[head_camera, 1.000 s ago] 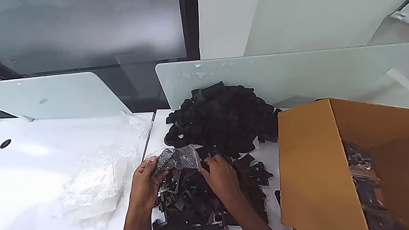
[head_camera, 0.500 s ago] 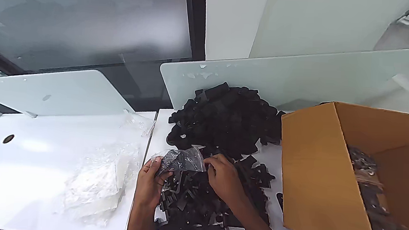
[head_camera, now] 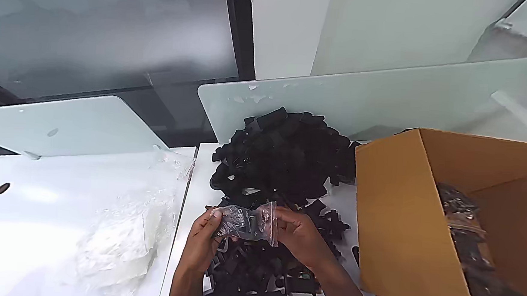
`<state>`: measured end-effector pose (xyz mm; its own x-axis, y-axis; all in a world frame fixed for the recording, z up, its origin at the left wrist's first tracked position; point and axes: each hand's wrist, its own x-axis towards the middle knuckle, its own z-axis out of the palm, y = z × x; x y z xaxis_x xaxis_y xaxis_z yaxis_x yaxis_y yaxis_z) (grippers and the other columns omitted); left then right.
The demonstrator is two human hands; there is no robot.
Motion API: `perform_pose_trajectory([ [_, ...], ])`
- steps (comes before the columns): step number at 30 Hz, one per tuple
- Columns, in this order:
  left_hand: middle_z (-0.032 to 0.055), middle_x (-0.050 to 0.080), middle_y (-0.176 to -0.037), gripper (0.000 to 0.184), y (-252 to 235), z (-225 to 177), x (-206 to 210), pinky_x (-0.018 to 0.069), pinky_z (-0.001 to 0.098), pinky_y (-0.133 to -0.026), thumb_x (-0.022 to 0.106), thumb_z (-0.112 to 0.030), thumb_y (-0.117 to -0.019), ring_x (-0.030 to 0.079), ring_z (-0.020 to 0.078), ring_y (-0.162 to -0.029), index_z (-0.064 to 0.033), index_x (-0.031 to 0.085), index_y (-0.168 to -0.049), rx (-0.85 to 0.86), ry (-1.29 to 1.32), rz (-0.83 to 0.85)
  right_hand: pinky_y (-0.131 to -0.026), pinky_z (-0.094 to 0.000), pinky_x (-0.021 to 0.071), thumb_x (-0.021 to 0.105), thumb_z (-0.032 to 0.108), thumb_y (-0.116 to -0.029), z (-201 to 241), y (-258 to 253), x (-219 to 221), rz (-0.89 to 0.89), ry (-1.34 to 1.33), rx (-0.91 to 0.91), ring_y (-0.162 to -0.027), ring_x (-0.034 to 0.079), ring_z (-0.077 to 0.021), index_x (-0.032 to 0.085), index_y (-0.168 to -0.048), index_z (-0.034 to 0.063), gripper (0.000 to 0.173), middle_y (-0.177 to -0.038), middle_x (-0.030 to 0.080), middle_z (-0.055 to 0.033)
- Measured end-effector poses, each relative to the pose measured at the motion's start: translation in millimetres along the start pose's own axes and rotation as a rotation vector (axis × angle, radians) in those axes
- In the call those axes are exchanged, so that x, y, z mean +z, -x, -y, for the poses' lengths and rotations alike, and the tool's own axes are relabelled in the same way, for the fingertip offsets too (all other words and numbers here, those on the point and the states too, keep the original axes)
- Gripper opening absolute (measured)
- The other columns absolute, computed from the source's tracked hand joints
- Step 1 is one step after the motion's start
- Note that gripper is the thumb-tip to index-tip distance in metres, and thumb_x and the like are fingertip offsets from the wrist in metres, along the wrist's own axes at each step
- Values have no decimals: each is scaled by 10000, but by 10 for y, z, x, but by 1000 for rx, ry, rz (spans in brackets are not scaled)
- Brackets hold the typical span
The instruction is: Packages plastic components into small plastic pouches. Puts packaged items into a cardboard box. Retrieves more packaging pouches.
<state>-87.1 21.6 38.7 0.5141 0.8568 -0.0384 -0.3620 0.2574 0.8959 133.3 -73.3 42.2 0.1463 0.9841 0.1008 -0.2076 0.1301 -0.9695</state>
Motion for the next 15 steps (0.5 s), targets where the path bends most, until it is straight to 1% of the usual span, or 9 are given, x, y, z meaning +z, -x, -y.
perform_pose_trajectory([
  [2,60,753,-1004,283,1,43,36,634,325,-764,635,-367,-1007,737,137,-865,-114,742,-1074,12,-30,10,-890,-269,613,688,15,-916,-11,1,-10,11,51,19,-1013,709,-109,704,-1217,-33,306,-1211,706,-91],
  [4,54,748,-1034,276,-3,76,53,629,320,-795,615,-349,-1021,731,127,-901,-113,743,-1084,23,-47,20,-855,-259,621,718,61,-911,-9,-1,-2,-15,86,22,-953,721,-95,715,-1179,-7,276,-1125,734,-60],
  [6,72,737,-1115,291,-8,93,58,627,323,-812,660,-358,-991,728,140,-940,-111,738,-1123,25,-45,48,-842,-264,625,729,75,-909,-15,5,-24,-9,79,-1,-938,719,-97,717,-1162,-2,265,-1120,729,-60],
  [7,90,716,-1191,340,-16,97,47,623,325,-818,716,-364,-947,722,157,-975,-111,715,-1173,27,-34,79,-849,-273,622,726,49,-904,-16,6,-42,10,40,-9,-945,714,-105,715,-1147,-10,251,-1125,722,-68],
  [9,110,659,-1291,574,-44,106,20,619,343,-831,821,-336,-855,707,195,-1035,-108,568,-1317,21,10,118,-867,-286,614,726,15,-894,-12,4,-79,53,-45,-20,-963,706,-115,715,-1096,-14,204,-1124,716,-70],
  [10,113,652,-1281,695,-52,102,32,625,349,-818,861,-298,-815,710,206,-1025,-97,494,-1369,5,44,90,-879,-290,610,736,30,-894,-5,2,-95,74,-66,-23,-993,701,-122,723,-1077,-9,188,-1142,712,-74],
  [11,109,660,-1242,747,-58,88,62,635,354,-802,884,-248,-789,719,206,-995,-84,460,-1381,-21,67,37,-886,-288,606,743,50,-895,7,-1,-106,93,-68,-24,-1024,691,-122,729,-1059,1,172,-1167,703,-72],
  [12,114,670,-1203,711,-64,73,93,641,357,-792,876,-177,-796,728,206,-963,-62,466,-1366,-55,81,-24,-883,-282,605,746,61,-895,20,-2,-114,108,-60,-28,-1048,682,-120,732,-1042,8,156,-1197,690,-71],
  [15,123,704,-1035,338,-87,55,151,637,331,-764,697,-10,-893,731,177,-851,-1,580,-1210,-143,56,-192,-860,-263,611,746,111,-904,63,1,-144,133,62,-39,-1077,672,-111,733,-991,11,133,-1326,624,-86],
])
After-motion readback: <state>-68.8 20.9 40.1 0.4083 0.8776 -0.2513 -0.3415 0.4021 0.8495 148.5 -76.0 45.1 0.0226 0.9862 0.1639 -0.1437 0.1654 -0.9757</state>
